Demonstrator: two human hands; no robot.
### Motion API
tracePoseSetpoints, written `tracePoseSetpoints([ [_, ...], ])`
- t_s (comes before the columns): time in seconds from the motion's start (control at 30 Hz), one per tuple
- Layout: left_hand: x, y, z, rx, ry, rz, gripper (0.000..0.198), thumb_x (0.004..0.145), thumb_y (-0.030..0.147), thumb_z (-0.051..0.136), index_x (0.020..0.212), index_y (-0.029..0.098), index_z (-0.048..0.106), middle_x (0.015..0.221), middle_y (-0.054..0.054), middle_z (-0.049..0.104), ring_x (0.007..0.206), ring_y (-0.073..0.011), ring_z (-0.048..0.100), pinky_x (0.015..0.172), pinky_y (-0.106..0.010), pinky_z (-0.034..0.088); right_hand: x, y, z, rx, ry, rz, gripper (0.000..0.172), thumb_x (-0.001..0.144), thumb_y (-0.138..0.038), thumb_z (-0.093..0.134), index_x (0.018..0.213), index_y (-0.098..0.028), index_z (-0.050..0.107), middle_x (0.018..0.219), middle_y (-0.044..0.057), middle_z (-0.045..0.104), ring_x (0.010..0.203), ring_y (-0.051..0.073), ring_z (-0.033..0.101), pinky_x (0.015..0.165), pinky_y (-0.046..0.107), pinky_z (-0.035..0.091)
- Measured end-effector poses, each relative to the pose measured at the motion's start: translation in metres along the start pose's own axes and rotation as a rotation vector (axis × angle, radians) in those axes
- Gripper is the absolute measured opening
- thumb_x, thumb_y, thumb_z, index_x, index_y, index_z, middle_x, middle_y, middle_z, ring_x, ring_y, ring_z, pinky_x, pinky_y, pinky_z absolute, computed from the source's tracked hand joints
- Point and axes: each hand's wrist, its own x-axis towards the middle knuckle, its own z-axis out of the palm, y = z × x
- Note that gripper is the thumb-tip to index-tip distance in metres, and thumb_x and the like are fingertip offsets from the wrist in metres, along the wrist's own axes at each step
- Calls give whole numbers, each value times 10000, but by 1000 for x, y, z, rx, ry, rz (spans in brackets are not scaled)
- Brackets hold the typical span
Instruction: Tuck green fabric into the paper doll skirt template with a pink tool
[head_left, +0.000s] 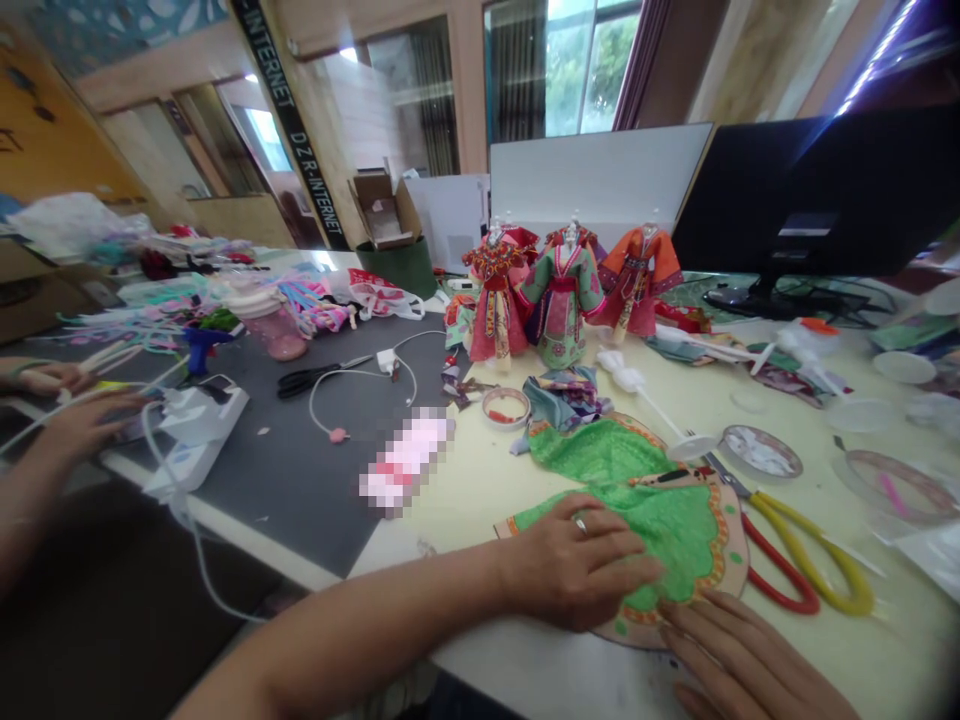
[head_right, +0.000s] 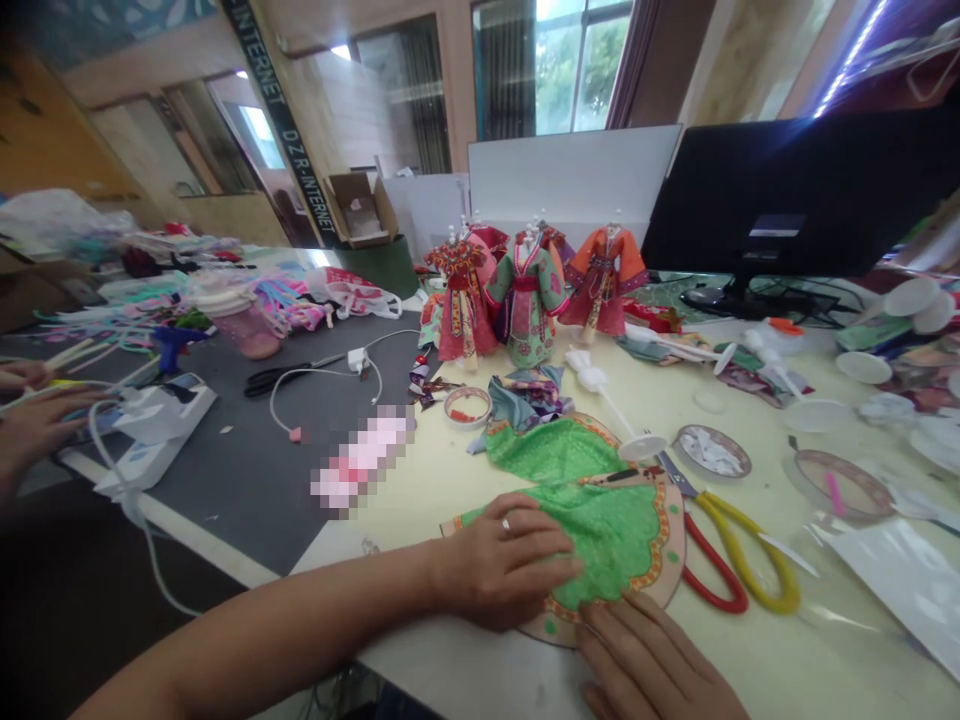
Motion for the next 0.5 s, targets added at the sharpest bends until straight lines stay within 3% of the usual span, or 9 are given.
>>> tracePoseSetpoints([
  [0.1, 8, 4, 1, 45, -69, 71, 346, 878, 308, 418, 1151, 134, 541, 1178, -51, 610, 1146, -194, 481, 1072, -431, 261, 22, -2, 4, -15, -4, 7, 194, 841, -282, 557, 979, -189, 657, 846, 31, 714, 855, 165, 662, 878, 273, 500],
  [0.2, 13, 3, 7, 56, -147, 104, 346, 911, 280, 373, 1175, 121, 530, 1186, -51, 607, 1172, -185, 462, 1109, -443, 198, 26, -3, 8, -15, 4, 9, 172, 850, -254, 529, 923, -172, 662, 794, 38, 708, 802, 162, 662, 831, 272, 516],
  [0.4, 13, -7, 13, -70, -76, 36, 187, 872, 254, 462, 937, 137, 591, 876, -20, 698, 972, -156, 582, 1077, -408, 274, 20, -1, 8, 44, 36, 65, 200, 817, -148, 526, 983, -130, 638, 920, 87, 702, 943, 191, 626, 866, 323, 504],
  [0.47, 9, -20, 10, -93, -52, -76, 191, 860, 316, 493, 893, 154, 589, 842, -28, 701, 925, -167, 597, 1043, -420, 310, 19, 0, 7, 85, -5, 134, 237, 804, -117, 529, 1025, -118, 614, 998, 112, 681, 991, 206, 601, 875, 358, 500],
  [0.5, 6, -29, 8, -96, -44, -121, 148, 857, 263, 494, 914, 163, 588, 833, -25, 703, 894, -161, 605, 1021, -427, 329, 19, 1, 7, 102, -20, 176, 252, 799, -103, 530, 1040, -114, 602, 1024, 122, 668, 1004, 212, 591, 875, 374, 499],
])
